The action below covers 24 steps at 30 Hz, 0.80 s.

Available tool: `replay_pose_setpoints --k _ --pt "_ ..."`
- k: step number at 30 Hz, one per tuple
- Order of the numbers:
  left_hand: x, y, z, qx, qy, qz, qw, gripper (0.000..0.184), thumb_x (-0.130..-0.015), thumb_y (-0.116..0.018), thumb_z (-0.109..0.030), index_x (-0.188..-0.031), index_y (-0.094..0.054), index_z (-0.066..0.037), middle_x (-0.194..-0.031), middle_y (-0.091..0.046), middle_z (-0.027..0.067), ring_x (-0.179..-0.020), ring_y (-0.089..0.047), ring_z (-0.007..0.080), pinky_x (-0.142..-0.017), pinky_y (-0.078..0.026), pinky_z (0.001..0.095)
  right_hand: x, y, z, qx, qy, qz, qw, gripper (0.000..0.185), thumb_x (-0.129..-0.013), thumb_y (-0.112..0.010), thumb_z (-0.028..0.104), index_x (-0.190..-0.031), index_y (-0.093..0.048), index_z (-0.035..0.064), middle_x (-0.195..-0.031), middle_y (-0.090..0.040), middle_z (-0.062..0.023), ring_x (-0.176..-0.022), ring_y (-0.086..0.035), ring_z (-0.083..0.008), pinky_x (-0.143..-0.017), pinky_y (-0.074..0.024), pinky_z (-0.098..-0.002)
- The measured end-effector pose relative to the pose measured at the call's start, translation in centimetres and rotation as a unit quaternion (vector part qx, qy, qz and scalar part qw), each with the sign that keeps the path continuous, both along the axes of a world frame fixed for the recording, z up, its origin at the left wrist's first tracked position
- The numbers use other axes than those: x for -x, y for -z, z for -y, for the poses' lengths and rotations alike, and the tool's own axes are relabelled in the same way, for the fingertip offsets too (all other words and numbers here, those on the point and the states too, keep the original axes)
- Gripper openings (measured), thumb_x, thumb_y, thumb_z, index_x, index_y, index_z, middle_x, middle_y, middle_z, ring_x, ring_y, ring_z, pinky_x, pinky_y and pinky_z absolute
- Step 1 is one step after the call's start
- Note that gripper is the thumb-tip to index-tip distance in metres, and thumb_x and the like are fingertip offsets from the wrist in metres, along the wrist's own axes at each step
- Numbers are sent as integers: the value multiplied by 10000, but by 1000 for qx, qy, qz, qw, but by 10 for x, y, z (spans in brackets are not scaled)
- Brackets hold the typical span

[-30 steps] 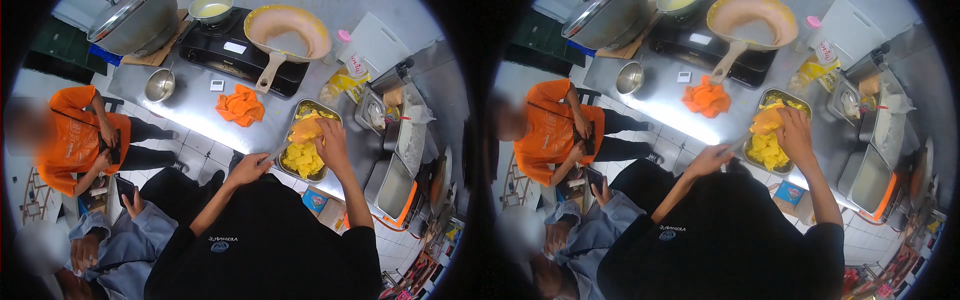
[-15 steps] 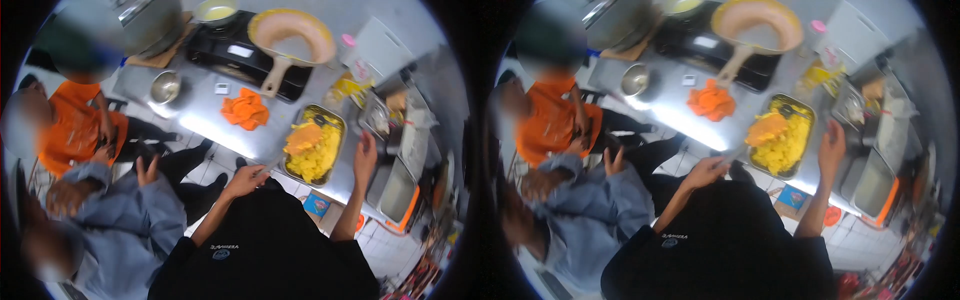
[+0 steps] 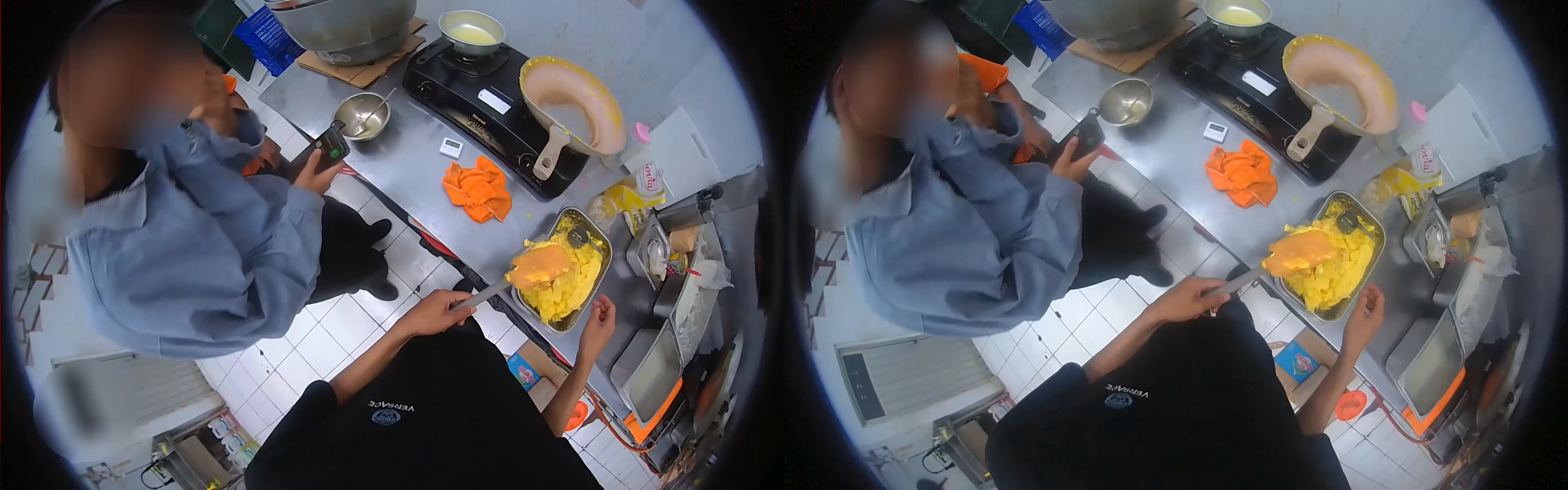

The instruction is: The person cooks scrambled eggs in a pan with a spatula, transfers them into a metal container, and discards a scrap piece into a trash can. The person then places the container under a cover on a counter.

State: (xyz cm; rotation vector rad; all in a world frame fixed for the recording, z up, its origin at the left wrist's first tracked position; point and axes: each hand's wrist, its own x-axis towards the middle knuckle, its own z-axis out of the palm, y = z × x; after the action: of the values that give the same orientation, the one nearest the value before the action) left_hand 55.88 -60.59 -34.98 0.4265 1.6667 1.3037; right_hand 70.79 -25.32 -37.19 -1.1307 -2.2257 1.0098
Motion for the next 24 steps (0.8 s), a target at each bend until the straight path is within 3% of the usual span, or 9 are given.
replay_pose_setpoints --k 5,7,17,24 --pt "-24 -1 37 11 -29 4 1000 276 -970 -583 -277 -1142 -644 -69 -676 -566 -19 -541 -486 59 -491 -388 235 -6 -1 42 -6 -20 -10 1000 226 -912 -558 72 -1120 -622 9 -899 -637 -40 -804 -557 -114 -751 -455 -270" --pt "-34 -4 52 12 -45 15 999 265 -969 -585 -277 -1117 -650 -67 -681 -555 -20 -539 -478 61 -485 -378 232 -9 -8 61 16 -22 3 1000 239 -895 -559 79 -1117 -627 24 -924 -652 -78 -860 -602 -161 -776 -475 -311" --pt "-86 -12 117 38 -164 28 985 250 -975 -568 -282 -1036 -648 -53 -676 -556 -25 -511 -454 57 -473 -377 231 -1 9 143 49 -134 -13 990 190 -894 -559 64 -1061 -634 11 -908 -671 -90 -843 -629 -175 -772 -484 -309" --pt "-99 -6 139 76 -230 18 970 348 -960 -591 -314 -1205 -644 -73 -691 -563 -22 -488 -447 42 -440 -354 208 10 21 182 143 -251 13 957 191 -893 -557 26 -1072 -621 15 -846 -641 -48 -773 -592 -109 -711 -473 -249"
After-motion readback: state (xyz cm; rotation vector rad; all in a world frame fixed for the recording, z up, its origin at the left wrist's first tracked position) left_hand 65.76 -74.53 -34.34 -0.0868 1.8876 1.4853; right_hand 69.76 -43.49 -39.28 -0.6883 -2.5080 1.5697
